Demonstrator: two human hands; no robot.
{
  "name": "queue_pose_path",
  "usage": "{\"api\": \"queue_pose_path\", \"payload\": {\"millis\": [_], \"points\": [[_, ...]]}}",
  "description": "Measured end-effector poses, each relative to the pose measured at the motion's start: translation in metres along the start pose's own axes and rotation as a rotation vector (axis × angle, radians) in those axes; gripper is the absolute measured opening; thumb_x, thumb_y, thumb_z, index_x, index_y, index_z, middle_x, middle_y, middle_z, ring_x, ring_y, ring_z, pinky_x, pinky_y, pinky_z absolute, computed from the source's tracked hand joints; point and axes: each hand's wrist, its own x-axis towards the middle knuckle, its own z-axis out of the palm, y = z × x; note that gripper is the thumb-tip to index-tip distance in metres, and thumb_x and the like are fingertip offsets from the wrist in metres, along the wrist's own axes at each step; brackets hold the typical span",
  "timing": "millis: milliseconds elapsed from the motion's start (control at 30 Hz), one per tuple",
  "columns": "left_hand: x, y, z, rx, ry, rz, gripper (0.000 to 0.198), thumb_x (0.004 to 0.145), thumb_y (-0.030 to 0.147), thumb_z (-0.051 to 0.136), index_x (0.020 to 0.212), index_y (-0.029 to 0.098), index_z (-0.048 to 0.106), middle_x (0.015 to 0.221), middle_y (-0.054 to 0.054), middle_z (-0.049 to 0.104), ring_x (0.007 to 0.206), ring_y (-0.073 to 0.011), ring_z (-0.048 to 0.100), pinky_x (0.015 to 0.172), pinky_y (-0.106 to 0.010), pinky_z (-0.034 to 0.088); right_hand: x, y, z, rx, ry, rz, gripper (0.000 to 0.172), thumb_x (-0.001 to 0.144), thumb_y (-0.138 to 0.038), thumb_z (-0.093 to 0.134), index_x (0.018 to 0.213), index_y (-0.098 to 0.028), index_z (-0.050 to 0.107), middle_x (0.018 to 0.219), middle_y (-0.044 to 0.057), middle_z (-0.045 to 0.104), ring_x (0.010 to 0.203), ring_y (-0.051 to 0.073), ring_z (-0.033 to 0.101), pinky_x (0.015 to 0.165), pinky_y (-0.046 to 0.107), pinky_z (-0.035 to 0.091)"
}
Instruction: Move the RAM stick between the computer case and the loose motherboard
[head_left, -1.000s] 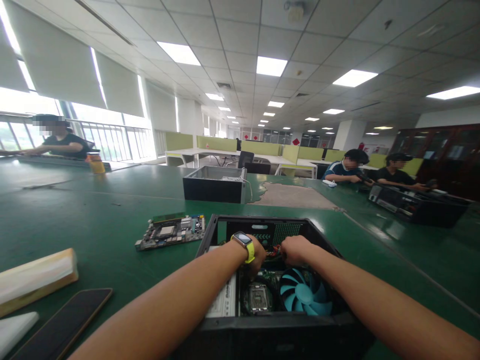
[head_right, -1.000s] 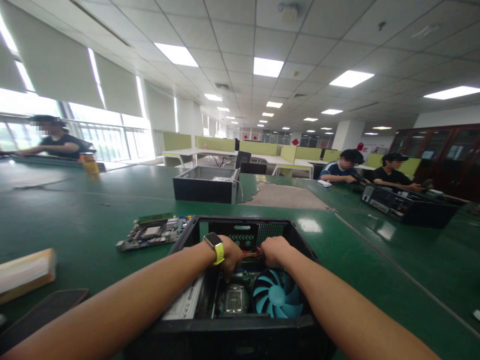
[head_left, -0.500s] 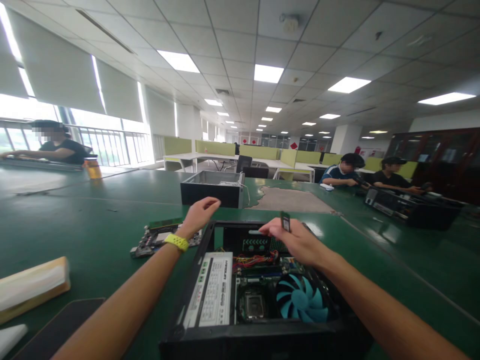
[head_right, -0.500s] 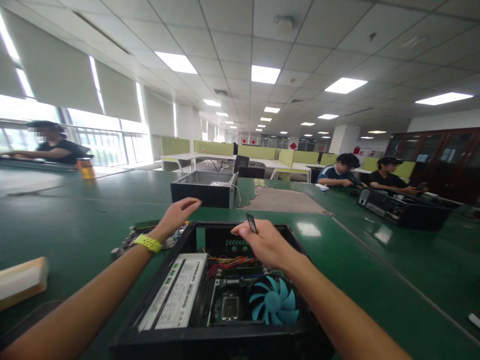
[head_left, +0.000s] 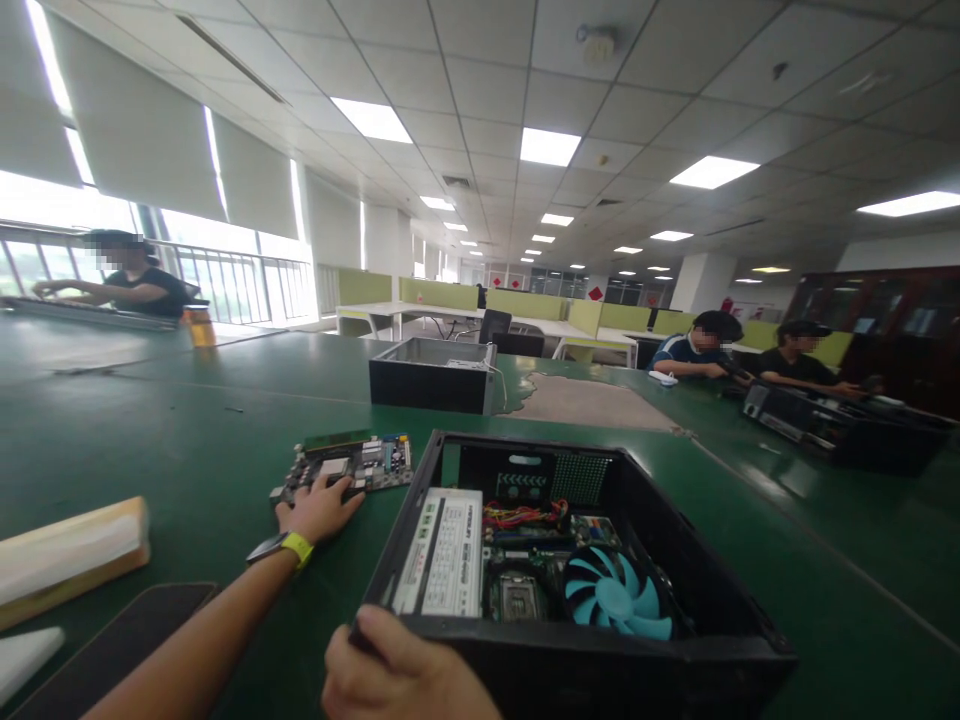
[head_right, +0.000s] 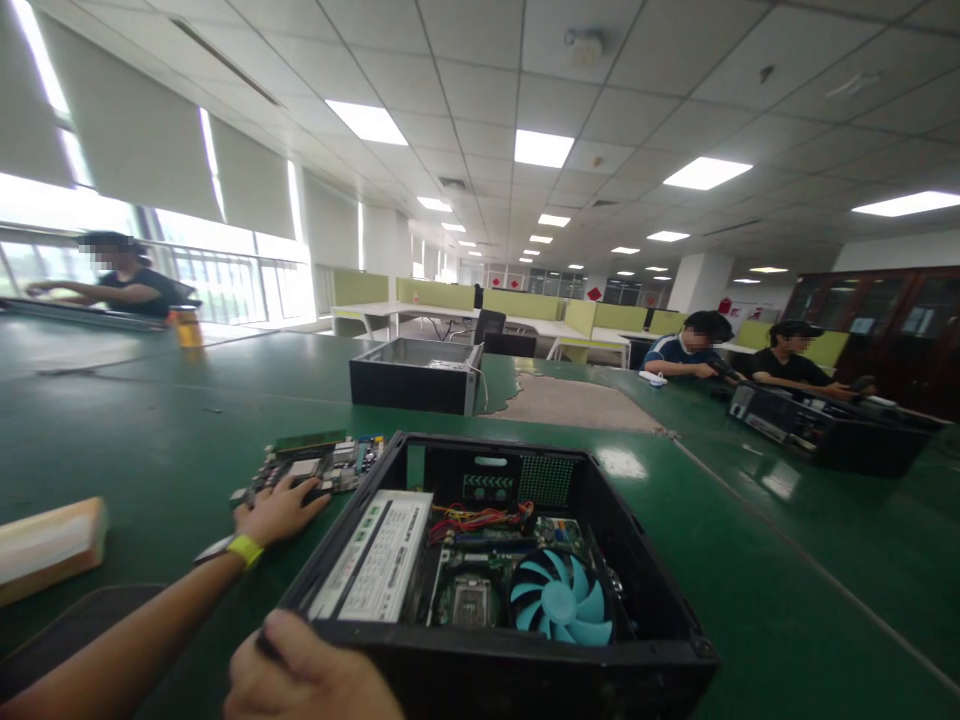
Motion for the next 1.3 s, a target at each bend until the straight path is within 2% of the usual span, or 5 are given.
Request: {"api": "queue_pose_path", "payload": {"millis": [267,700,900,1033,1300], "points": [[-0.068,0.06,-0.002,0.013,0.02,0.148,0.061,0.079,0.063,0.035,0.126,0.027,0.051,0.137,-0.016,0.039,0.117,-0.0436,0.04,0.087,-0.064,0.028,-0.072,0.087,0.029,0.054,-0.286,0.507,0.033,0.081,-0.039,0.053,0.096,-0.014,0.068,0.116,0.011,0.061,0.128,0.021,0.035,0.115,0.042,0.005],[-0.189,0.132,0.001,-0.105,-0.049,0.546,0.055,0.075,0.052,0.052,0.126,0.032,0.05,0.14,-0.01,0.039,0.127,-0.0379,0.032,0.1,-0.058,0.02,-0.307,0.182,0.014,-0.346,-0.693,1.227,0.033,0.083,-0.026,0.04,0.096,-0.016,0.069,0.143,0.01,0.039,0.139,0.029,0.01,0.107,0.059,0.001],[-0.217,0.153,0.009,-0.115,-0.184,0.675,0.075,0.066,0.068,0.054,0.132,0.034,0.044,0.143,-0.014,0.036,0.127,-0.0458,0.031,0.097,-0.064,0.021,-0.272,0.162,0.026,0.113,-0.341,1.641,0.043,0.086,-0.031,0.03,0.114,-0.019,0.06,0.1,0.01,0.068,0.092,0.024,0.063,0.081,0.039,0.045],[-0.229,0.165,0.013,-0.049,-0.248,0.685,0.088,0.059,0.064,0.064,0.137,0.034,0.037,0.145,-0.018,0.032,0.126,-0.0477,0.031,0.096,-0.065,0.023,-0.217,0.112,0.045,0.444,-0.033,1.611,0.039,0.084,-0.037,0.033,0.099,-0.022,0.066,0.077,0.003,0.069,0.072,0.019,0.064,0.066,0.028,0.046],[-0.23,0.161,-0.015,-0.088,-0.26,0.741,0.072,0.067,0.065,0.055,0.13,0.031,0.047,0.138,-0.014,0.043,0.12,-0.0405,0.043,0.094,-0.056,0.033,-0.183,0.08,0.078,0.482,0.129,1.365,0.037,0.082,-0.026,0.037,0.101,-0.018,0.068,0.115,0.008,0.063,0.111,0.02,0.053,0.099,0.035,0.038]]}}
